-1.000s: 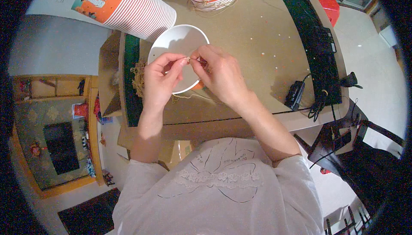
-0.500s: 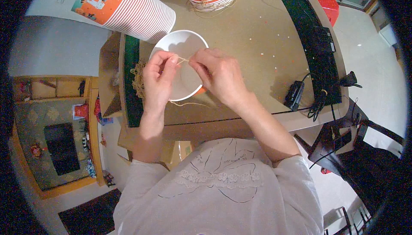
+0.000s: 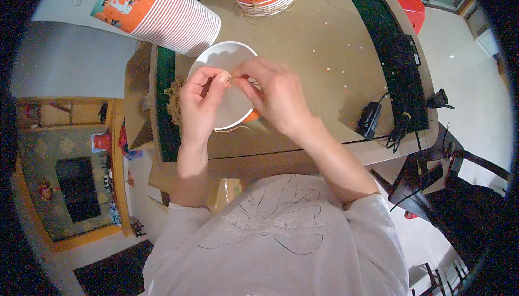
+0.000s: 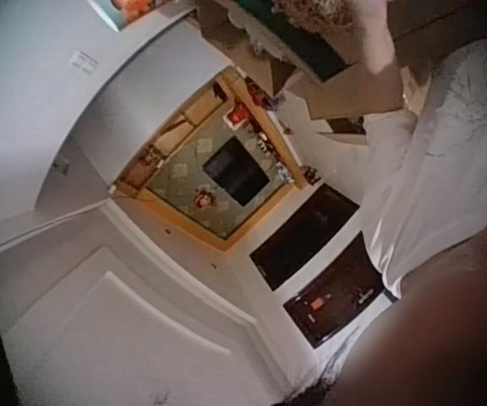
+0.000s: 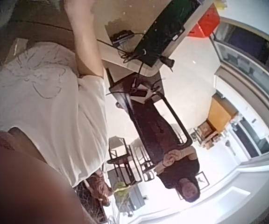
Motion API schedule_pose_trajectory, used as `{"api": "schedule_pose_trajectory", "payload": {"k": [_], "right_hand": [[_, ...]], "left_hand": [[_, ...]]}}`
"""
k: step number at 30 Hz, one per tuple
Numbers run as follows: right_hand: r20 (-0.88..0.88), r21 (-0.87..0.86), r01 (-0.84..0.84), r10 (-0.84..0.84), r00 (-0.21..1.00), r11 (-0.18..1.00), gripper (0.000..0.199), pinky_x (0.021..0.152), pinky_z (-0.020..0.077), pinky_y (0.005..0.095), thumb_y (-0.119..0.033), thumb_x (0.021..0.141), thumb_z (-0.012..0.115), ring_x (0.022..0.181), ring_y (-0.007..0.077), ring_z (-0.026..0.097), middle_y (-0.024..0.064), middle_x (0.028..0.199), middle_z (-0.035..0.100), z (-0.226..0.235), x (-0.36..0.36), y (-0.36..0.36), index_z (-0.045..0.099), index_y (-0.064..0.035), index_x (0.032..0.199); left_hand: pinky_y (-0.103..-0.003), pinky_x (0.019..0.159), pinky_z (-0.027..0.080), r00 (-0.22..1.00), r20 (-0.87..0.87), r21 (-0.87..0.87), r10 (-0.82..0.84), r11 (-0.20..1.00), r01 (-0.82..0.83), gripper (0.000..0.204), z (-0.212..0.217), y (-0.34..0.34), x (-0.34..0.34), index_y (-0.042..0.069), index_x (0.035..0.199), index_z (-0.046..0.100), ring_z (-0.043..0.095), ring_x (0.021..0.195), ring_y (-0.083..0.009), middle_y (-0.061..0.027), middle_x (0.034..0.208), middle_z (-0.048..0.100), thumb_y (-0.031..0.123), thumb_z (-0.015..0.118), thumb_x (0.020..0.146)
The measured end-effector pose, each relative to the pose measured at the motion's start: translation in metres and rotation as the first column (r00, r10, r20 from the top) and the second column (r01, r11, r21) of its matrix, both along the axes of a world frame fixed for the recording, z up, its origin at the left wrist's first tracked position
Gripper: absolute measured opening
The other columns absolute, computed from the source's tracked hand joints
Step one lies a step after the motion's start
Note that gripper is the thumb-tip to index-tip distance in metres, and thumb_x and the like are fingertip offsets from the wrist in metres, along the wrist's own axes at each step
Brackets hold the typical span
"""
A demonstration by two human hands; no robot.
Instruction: Assembling paper buckets by attaching rubber bands to the rim.
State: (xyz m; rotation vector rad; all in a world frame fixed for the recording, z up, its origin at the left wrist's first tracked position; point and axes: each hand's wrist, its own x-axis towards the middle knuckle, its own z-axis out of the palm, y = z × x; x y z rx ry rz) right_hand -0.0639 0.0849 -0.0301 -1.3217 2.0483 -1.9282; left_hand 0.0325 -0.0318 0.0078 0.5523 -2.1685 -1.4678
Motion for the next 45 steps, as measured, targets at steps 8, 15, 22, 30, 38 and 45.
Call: {"api": "schedule_pose_trajectory", "payload": {"k": [8,15,22,30,38,45], "right_hand": [[0.105,0.018,-0.007,0.005,0.994,1.000,0.011,0.059,0.0490,0.0332,-0.007,0.079,0.067,0.071,0.0239,0.063,0.0094,0.082,0.065,0.009,-0.007,0.007,0.064,-0.0042,0.089],[0.028,-0.003,-0.087,0.087,0.996,0.996,0.009,0.056,0.0482,0.0308,-0.006,0.078,0.068,0.066,0.0222,0.061,0.0082,0.080,0.064,0.012,-0.010,0.011,0.065,-0.0043,0.086],[-0.009,-0.107,-0.111,0.111,0.994,0.988,0.007,0.056,0.0474,0.0315,-0.003,0.076,0.068,0.067,0.0239,0.059,0.0090,0.078,0.060,0.014,-0.010,0.014,0.065,-0.0039,0.083],[-0.188,0.082,-0.100,0.114,0.976,0.992,0.019,0.065,0.0464,0.0301,0.004,0.074,0.068,0.079,0.0203,0.057,0.0057,0.085,0.057,-0.002,-0.023,0.029,0.068,-0.0076,0.089],[-0.294,0.195,-0.133,0.187,0.937,0.972,0.019,0.062,0.0475,0.0368,-0.001,0.073,0.062,0.076,0.0280,0.059,0.0086,0.082,0.058,-0.002,-0.024,0.032,0.063,-0.0085,0.091],[-0.379,0.359,-0.050,0.195,0.905,0.932,0.011,0.063,0.0450,0.0378,-0.010,0.074,0.064,0.077,0.0255,0.056,0.0079,0.079,0.055,0.022,-0.025,0.045,0.058,-0.0088,0.083]], "left_hand": [[-0.018,0.059,0.042,0.994,0.102,-0.044,-0.037,0.998,0.041,0.007,0.012,-0.003,0.007,-0.001,0.090,0.061,0.050,0.063,-0.0024,0.0008,0.075,0.061,0.005,0.063,0.086],[-0.017,0.055,0.039,0.993,0.115,-0.119,-0.025,0.992,0.038,0.005,0.021,0.001,0.008,0.000,0.088,0.063,0.048,0.061,-0.0009,0.0029,0.071,0.059,0.004,0.063,0.085],[-0.017,0.054,0.038,0.981,0.119,0.189,-0.151,0.974,0.127,0.008,0.042,0.007,0.016,0.000,0.089,0.062,0.048,0.063,-0.0008,0.0025,0.075,0.059,0.007,0.062,0.087],[-0.017,0.054,0.034,0.956,-0.006,0.440,-0.293,0.858,0.265,0.008,0.059,0.016,0.031,0.000,0.092,0.059,0.044,0.061,-0.0031,-0.0012,0.078,0.058,0.006,0.058,0.087],[-0.016,0.047,0.031,0.951,-0.125,0.502,-0.282,0.809,0.306,0.014,0.055,0.010,0.028,0.000,0.102,0.054,0.051,0.065,-0.0065,-0.0147,0.096,0.064,0.008,0.046,0.094],[-0.015,0.044,0.028,0.968,-0.183,0.566,0.174,0.824,-0.041,0.012,0.039,-0.021,0.036,0.001,0.097,0.053,0.049,0.064,-0.0077,-0.0145,0.099,0.063,0.008,0.044,0.094]]}}
